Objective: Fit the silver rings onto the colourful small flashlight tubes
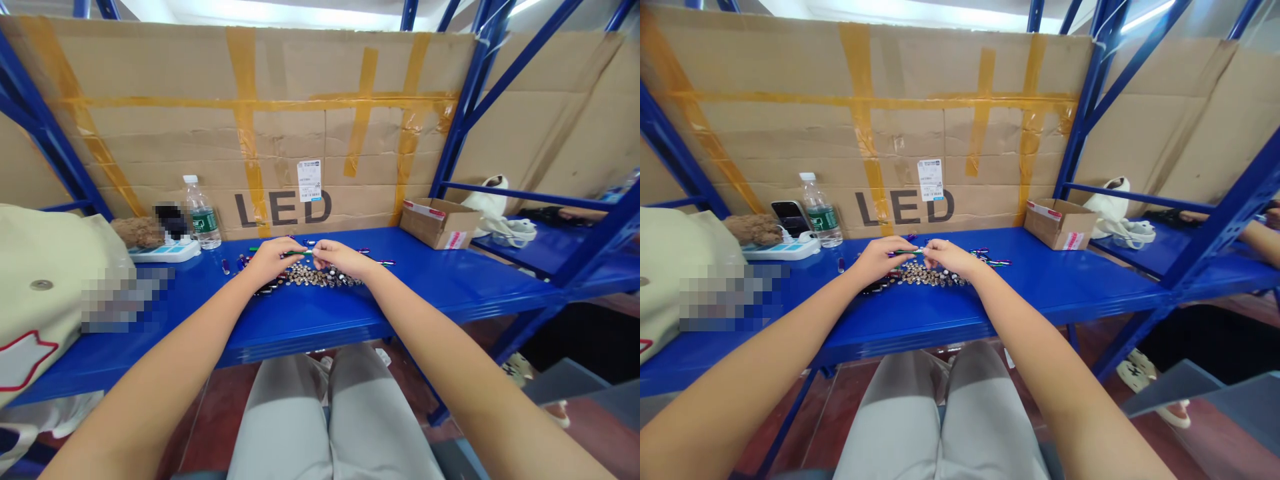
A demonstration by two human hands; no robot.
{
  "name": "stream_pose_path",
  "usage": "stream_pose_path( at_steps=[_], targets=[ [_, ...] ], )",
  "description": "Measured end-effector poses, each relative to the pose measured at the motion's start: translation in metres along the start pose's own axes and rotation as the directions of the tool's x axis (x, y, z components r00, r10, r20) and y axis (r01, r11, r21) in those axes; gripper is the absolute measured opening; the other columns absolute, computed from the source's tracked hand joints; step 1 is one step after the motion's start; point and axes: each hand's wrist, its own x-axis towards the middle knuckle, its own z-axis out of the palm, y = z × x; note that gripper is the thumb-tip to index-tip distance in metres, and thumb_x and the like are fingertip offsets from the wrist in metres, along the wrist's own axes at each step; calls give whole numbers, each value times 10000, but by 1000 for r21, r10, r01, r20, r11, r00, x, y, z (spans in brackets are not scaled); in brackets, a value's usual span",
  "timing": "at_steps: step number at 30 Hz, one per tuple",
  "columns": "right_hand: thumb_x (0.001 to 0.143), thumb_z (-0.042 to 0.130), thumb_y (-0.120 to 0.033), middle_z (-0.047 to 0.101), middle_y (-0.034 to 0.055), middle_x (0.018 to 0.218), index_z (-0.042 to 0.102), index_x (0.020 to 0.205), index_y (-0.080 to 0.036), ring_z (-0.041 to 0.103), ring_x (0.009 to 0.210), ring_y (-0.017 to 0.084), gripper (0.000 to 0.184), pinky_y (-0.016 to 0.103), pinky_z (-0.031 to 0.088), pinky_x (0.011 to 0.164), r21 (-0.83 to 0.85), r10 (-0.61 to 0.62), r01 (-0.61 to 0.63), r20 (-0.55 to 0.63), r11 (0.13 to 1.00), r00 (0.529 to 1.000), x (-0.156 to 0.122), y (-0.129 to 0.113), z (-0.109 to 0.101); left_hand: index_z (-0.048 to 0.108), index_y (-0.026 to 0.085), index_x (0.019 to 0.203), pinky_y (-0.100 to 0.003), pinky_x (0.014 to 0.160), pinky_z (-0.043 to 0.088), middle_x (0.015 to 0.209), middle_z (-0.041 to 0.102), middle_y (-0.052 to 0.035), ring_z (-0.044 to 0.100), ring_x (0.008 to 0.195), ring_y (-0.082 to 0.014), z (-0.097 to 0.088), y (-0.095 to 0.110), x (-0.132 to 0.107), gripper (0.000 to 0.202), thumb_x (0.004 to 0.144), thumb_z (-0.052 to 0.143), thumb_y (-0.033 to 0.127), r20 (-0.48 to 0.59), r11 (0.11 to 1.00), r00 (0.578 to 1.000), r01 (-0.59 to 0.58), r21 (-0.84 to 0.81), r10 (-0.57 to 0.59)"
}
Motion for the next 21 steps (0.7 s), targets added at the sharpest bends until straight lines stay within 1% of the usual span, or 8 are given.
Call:
stream_pose_path(
  at_steps=[2,4,7,9,11,13,17,21],
  targets=[
    [944,417,-333,590,4,710,487,771,-190,528,675,132,235,265,383,699,-215,-47,26,-93,976,995,0,-5,1,742,191,1005,-350,868,535,994,743,-74,680,928,-207,-1,0,0,255,828,654,351,16,979,983,182,-92,-182],
    [960,408,-341,598,18,719,493,772,-192,533,710,152,255,275,368,722,-468,-133,55,-134,882,982,0,-9,3,736,186,1033,-362,879,534,1024,743,-75,683,940,-216,-1,1,0,293,812,663,364,67,926,944,329,-183,-323],
    [966,413,-318,611,53,761,518,770,-185,535,760,175,259,287,350,751,-681,-218,79,-121,728,968,-1,-13,5,739,184,1032,-359,864,538,1016,744,-74,685,927,-216,0,3,-1,306,798,678,373,73,903,931,365,-225,-358],
    [975,389,-305,616,56,775,527,769,-183,536,752,167,277,278,350,740,-658,-214,62,-153,750,965,-2,-15,7,746,188,1002,-341,828,545,980,745,-71,684,896,-205,1,5,0,279,804,678,372,8,945,961,274,-177,-277],
    [988,348,-312,591,27,705,516,734,-187,522,681,144,329,260,353,694,-530,-161,29,-203,847,966,-3,-15,10,750,186,966,-323,795,548,936,740,-73,681,864,-191,1,6,0,242,826,666,365,-55,989,990,123,-76,-127],
    [993,327,-338,518,-14,585,496,691,-191,481,576,123,376,245,350,633,-352,-65,-13,-209,936,976,-3,-14,11,744,184,947,-309,781,550,901,734,-75,679,843,-176,3,5,1,212,865,633,345,-84,998,995,-43,44,46],
    [987,341,-390,415,-64,461,498,689,-188,370,440,98,392,233,316,532,-63,93,-101,-127,993,988,0,-9,10,714,185,961,-293,802,551,918,733,-75,680,869,-151,6,0,0,204,936,541,291,-93,926,942,-293,240,323],
    [990,347,-363,401,-63,434,486,664,-184,338,439,92,398,229,299,524,48,147,-143,-101,989,984,-1,-12,8,688,187,1006,-306,803,541,980,733,-94,678,914,-156,5,-5,-2,207,960,500,260,-58,825,884,-407,393,464]
  ],
)
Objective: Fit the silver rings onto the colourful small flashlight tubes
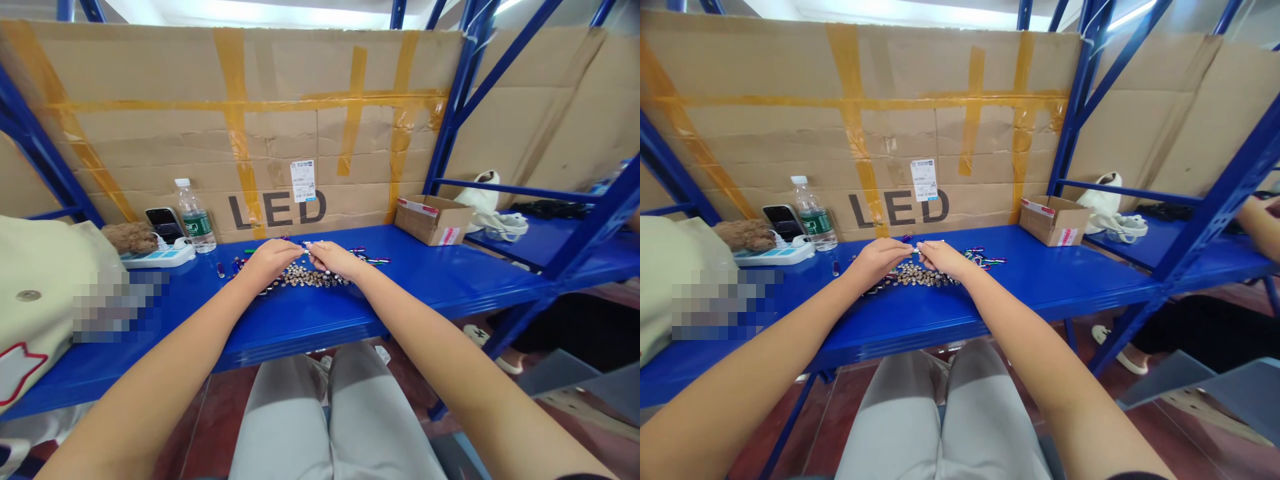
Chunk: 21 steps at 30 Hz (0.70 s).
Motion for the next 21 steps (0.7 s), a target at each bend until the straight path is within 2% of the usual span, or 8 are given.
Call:
stream_pose_path(
  at_steps=[5,7,10,12,15,17,19,21],
  targets=[
    [985,351,-340,402,-52,467,455,623,-187,334,468,94,406,237,309,550,49,16,-18,57,999,998,-5,-6,-2,679,202,1084,-355,874,512,1067,725,-101,658,996,-176,-7,4,2,300,996,395,244,144,998,989,-40,44,33],
    [984,336,-342,412,-46,475,461,624,-190,360,474,102,411,244,320,561,13,18,-18,58,1000,998,-4,-5,-5,696,209,1054,-351,868,514,1054,728,-91,660,988,-179,-6,6,6,308,993,401,275,157,999,987,35,22,-38],
    [983,328,-367,497,-17,555,495,662,-187,458,552,122,404,252,346,611,-176,-77,63,-73,982,994,-3,-3,-12,718,204,995,-331,840,531,987,735,-82,673,921,-177,-1,8,12,269,950,497,352,93,965,965,251,-77,-244],
    [979,349,-383,559,0,659,513,721,-188,506,645,134,363,252,350,661,-354,-212,153,-134,923,968,-3,-2,-15,728,200,977,-331,838,539,962,737,-75,677,894,-185,0,7,13,272,903,568,406,89,897,913,409,-166,-399],
    [983,364,-355,579,9,731,520,783,-194,507,700,145,301,254,327,700,-577,-345,261,-38,774,938,-3,-1,-17,745,193,967,-357,855,540,962,741,-76,681,898,-217,-3,5,11,344,841,623,489,180,765,806,592,-252,-564],
    [985,367,-333,570,14,733,521,783,-194,497,700,149,290,259,310,710,-658,-380,289,5,696,925,-3,0,-14,752,189,964,-367,842,545,970,742,-83,682,905,-236,-5,3,8,401,807,638,541,223,705,761,648,-288,-609],
    [984,368,-330,554,11,726,506,765,-194,481,686,147,292,259,299,692,-666,-386,282,-10,691,922,-1,1,-11,757,188,947,-375,846,544,970,740,-89,680,909,-243,-6,3,7,427,790,642,569,209,707,765,643,-294,-609],
    [979,366,-320,520,-4,694,475,725,-195,450,659,138,303,256,288,661,-624,-369,270,-32,733,929,-1,1,-7,759,186,915,-371,851,544,938,740,-89,680,888,-233,-6,4,7,409,802,635,559,166,765,815,579,-282,-556]
  ],
)
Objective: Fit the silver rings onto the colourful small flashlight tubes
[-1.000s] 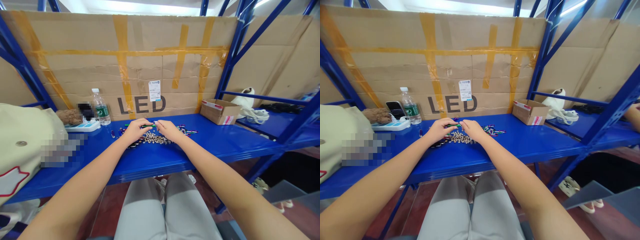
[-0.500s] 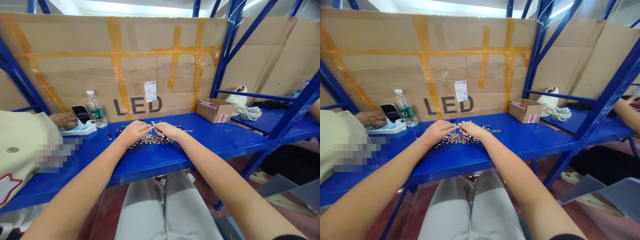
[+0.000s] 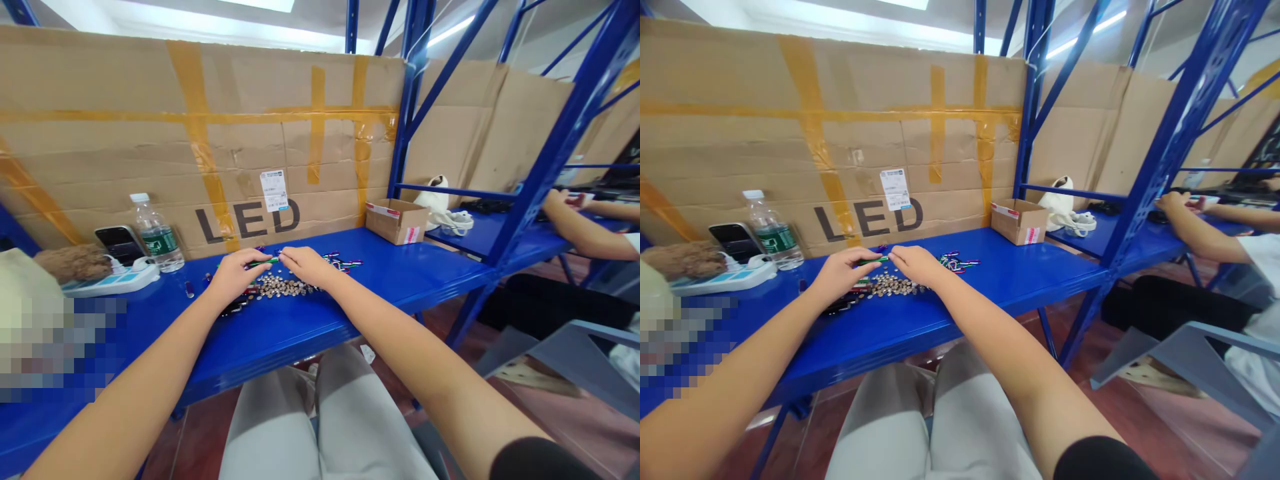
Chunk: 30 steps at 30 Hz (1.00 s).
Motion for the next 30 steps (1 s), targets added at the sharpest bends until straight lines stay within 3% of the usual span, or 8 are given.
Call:
stream_pose_path(
  at_steps=[4,9,16,19,21,23,26,30],
  targets=[
    [957,364,-287,484,-30,630,443,668,-192,434,638,122,314,243,302,640,211,102,-107,34,972,994,-1,-2,0,747,192,905,-337,822,556,884,737,-79,681,842,-196,5,3,0,308,885,579,450,-20,970,973,-228,82,230],
    [929,382,-279,464,-52,549,480,665,-187,437,555,108,296,235,336,602,430,175,-228,159,873,972,-2,2,-2,726,219,966,-356,828,552,964,740,-93,684,908,-203,3,-4,-2,236,937,520,331,20,861,891,-445,247,455],
    [924,381,-317,418,-59,507,449,627,-193,378,495,97,329,233,324,550,594,174,-296,255,748,951,1,-2,-1,690,246,1100,-409,887,523,1073,724,-103,667,986,-216,-6,-3,-3,282,969,443,284,161,764,821,-570,303,548],
    [932,389,-366,499,-38,560,526,692,-180,459,546,108,333,235,363,592,494,200,-263,177,829,964,-1,6,-12,705,232,1042,-367,840,534,1018,737,-93,682,942,-207,-3,3,-1,242,955,487,285,70,786,848,-515,341,525],
    [916,447,-383,572,-14,655,590,757,-171,516,644,122,301,242,384,656,290,242,-228,-11,929,970,-13,25,-27,709,215,1012,-358,840,535,1006,737,-94,686,937,-209,-2,5,1,228,945,509,301,-10,826,880,-443,350,476],
    [867,553,-364,629,8,758,636,835,-169,543,723,139,214,251,393,698,79,286,-277,-151,958,946,-34,51,-44,709,206,1004,-369,864,533,1018,732,-95,683,949,-216,-3,4,2,241,942,508,325,-54,867,908,-377,327,415],
    [822,601,-224,654,51,845,683,877,-152,562,774,158,122,267,406,741,-202,350,-355,-58,913,935,-72,86,-67,711,206,981,-373,866,537,986,732,-84,683,921,-216,-6,-3,3,277,935,502,380,-61,910,938,-313,273,341],
    [861,557,-171,671,84,963,703,985,-155,592,889,170,191,269,424,832,-284,388,-349,94,893,917,-99,103,-76,715,206,979,-358,840,538,961,733,-80,681,889,-212,-5,-7,4,316,930,489,420,1,913,945,-317,256,327]
  ],
)
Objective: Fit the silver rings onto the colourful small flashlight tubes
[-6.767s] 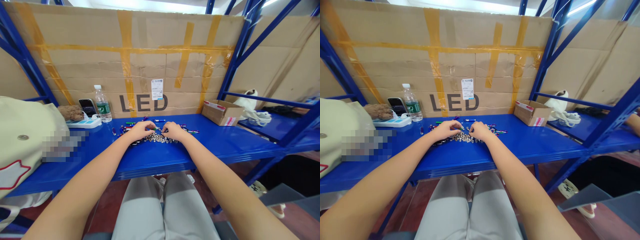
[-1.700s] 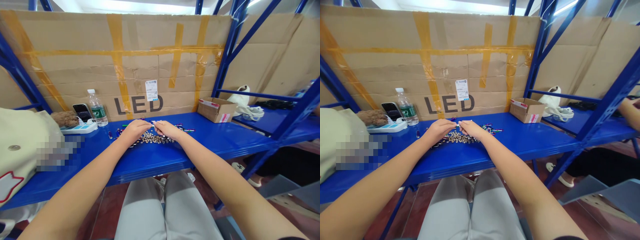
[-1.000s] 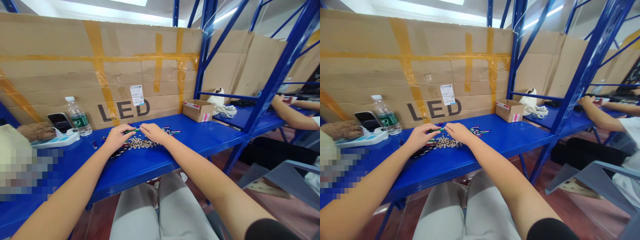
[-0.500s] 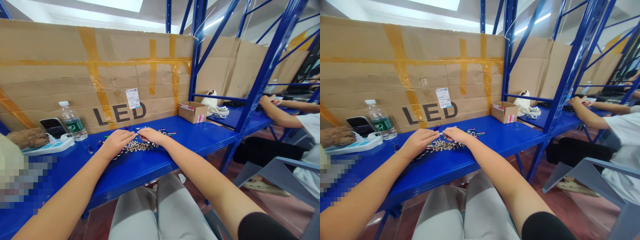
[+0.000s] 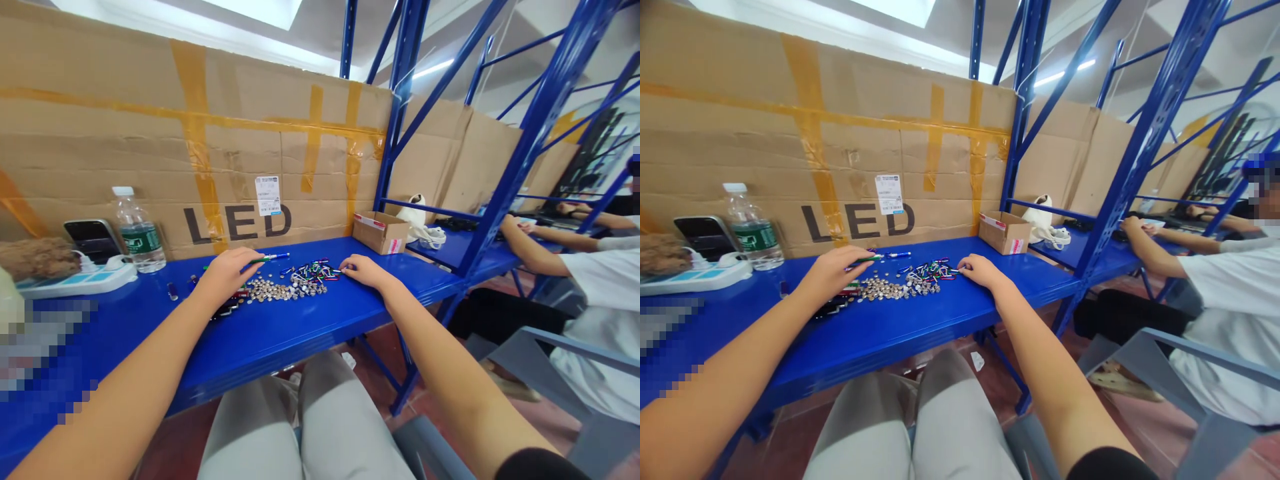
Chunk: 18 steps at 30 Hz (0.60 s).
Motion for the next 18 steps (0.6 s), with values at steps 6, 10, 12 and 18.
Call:
stream_pose_path(
  at_steps=[6,10,12,18],
  targets=[
    [899,569,-315,638,84,1007,699,1020,-188,590,905,171,219,275,423,846,-59,-6,5,-17,998,1000,1,-7,6,703,222,1028,-347,862,501,1019,732,-70,668,979,-205,8,5,-2,273,945,479,354,94,999,994,-50,17,49],
    [913,555,-283,647,103,1037,690,1023,-179,582,979,203,203,289,403,839,-213,10,-4,25,977,1000,1,-16,2,703,224,1032,-341,849,493,1022,735,-65,672,981,-209,9,4,-3,273,946,476,349,107,997,992,-69,27,65],
    [931,513,-260,653,129,1031,691,981,-158,582,993,229,211,310,392,826,-346,5,6,31,938,999,2,-21,1,704,222,1030,-340,842,493,1018,736,-67,673,981,-213,10,3,-3,280,945,475,359,117,997,991,-66,30,62],
    [913,468,-210,656,165,989,656,870,-127,589,945,255,210,336,374,777,-456,-13,-9,-44,890,999,7,-31,2,698,216,1025,-345,859,498,1009,733,-69,670,973,-215,11,2,-3,285,935,475,370,167,999,985,-47,11,44]
  ],
)
